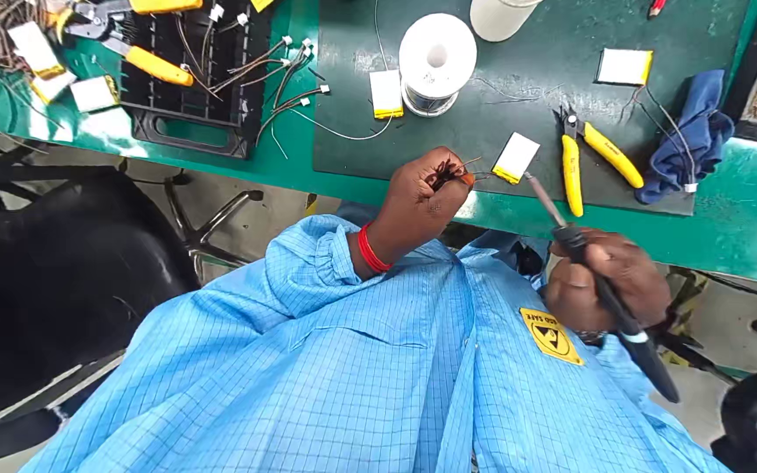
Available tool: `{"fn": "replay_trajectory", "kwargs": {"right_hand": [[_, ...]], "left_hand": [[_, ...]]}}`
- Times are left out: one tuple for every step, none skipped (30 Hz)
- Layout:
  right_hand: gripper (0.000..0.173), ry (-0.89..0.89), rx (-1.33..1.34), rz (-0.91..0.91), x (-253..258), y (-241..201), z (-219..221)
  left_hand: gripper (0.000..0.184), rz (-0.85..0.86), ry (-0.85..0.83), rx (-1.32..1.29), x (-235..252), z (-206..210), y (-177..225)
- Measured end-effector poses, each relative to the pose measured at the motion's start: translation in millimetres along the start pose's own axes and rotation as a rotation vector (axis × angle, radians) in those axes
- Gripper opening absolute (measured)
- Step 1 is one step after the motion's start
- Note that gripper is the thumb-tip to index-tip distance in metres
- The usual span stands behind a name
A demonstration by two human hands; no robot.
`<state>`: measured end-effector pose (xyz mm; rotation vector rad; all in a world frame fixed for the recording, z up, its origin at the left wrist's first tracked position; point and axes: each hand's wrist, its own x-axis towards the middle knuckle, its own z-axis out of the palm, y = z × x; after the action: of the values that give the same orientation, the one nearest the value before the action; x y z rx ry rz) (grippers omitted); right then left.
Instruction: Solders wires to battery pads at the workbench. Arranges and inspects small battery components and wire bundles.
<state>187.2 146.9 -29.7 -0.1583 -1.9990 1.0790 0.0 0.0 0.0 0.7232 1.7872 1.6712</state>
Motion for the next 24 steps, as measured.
{"fn": "replay_trajectory", "kwargs": {"right_hand": [[0.026,-0.013,0.003,-0.041,-4.6,0.1,7.4],[0.026,-0.023,0.008,-0.079,-7.3,0.2,11.7],[0.026,-0.037,0.003,-0.115,-9.0,0.3,13.1],[0.025,-0.048,-0.004,-0.137,-9.9,0.3,12.8],[0.025,-0.047,-0.012,-0.147,-10.5,0.5,12.4],[0.025,-0.041,-0.017,-0.151,-10.8,0.6,12.2],[0.025,-0.035,-0.021,-0.153,-10.9,0.5,12.2],[0.025,-0.035,-0.023,-0.154,-11.0,0.5,12.5],[0.025,-0.034,-0.024,-0.154,-10.9,0.1,13.0],[0.025,-0.039,-0.026,-0.152,-11.0,-0.4,13.1],[0.026,-0.044,-0.030,-0.153,-11.3,-0.6,13.1],[0.026,-0.048,-0.033,-0.154,-11.5,-0.6,13.2],[0.025,-0.046,-0.032,-0.155,-11.6,-0.6,13.5],[0.025,-0.042,-0.031,-0.157,-11.6,-0.5,13.9],[0.024,-0.039,-0.033,-0.161,-11.6,-0.3,14.1],[0.023,-0.040,-0.035,-0.165,-11.4,-0.2,14.1],[0.023,-0.043,-0.034,-0.166,-11.2,-0.2,14.2],[0.023,-0.049,-0.033,-0.165,-11.1,-0.5,14.0],[0.023,-0.052,-0.031,-0.165,-10.9,-0.6,14.3],[0.023,-0.050,-0.028,-0.166,-10.9,-0.8,14.9],[0.023,-0.045,-0.028,-0.164,-11.1,-1.0,15.7],[0.023,-0.043,-0.028,-0.161,-11.3,-1.2,16.2],[0.024,-0.047,-0.032,-0.158,-11.4,-1.3,16.0],[0.024,-0.052,-0.032,-0.157,-11.5,-1.4,15.5]], "left_hand": [[0.012,-0.002,0.001,-0.006,-0.5,0.3,0.3],[0.012,-0.002,0.003,-0.012,-0.9,0.8,1.0],[0.012,-0.003,0.004,-0.013,-1.6,1.1,2.0],[0.013,-0.003,0.005,-0.015,-2.1,1.4,2.8],[0.013,0.001,0.009,-0.021,-2.2,1.8,3.2],[0.013,0.006,0.013,-0.024,-2.2,2.1,3.2],[0.013,0.007,0.015,-0.023,-2.4,2.3,3.4],[0.014,0.006,0.014,-0.017,-2.7,2.1,3.6],[0.014,0.006,0.014,-0.011,-2.8,1.9,3.7],[0.014,0.007,0.014,-0.007,-3.0,1.6,3.6],[0.014,0.009,0.011,-0.006,-3.2,1.3,3.2],[0.014,0.013,0.010,-0.008,-3.4,1.3,2.8],[0.014,0.017,0.010,-0.011,-3.6,1.4,2.5],[0.015,0.020,0.009,-0.011,-3.8,1.6,2.7],[0.015,0.020,0.007,-0.010,-4.0,1.6,3.0],[0.014,0.022,0.006,-0.008,-4.1,1.7,3.2],[0.014,0.022,0.006,-0.007,-4.2,1.7,3.4],[0.014,0.021,0.007,-0.007,-4.4,1.7,3.6],[0.014,0.019,0.007,-0.005,-4.5,1.6,3.9],[0.014,0.014,0.006,-0.005,-4.8,1.5,3.9],[0.014,0.010,0.005,-0.007,-5.1,1.5,4.0],[0.014,0.009,0.004,-0.013,-5.5,1.5,4.2],[0.014,0.010,0.003,-0.018,-5.8,1.7,4.2],[0.014,0.012,0.001,-0.024,-6.0,1.8,3.9]]}}
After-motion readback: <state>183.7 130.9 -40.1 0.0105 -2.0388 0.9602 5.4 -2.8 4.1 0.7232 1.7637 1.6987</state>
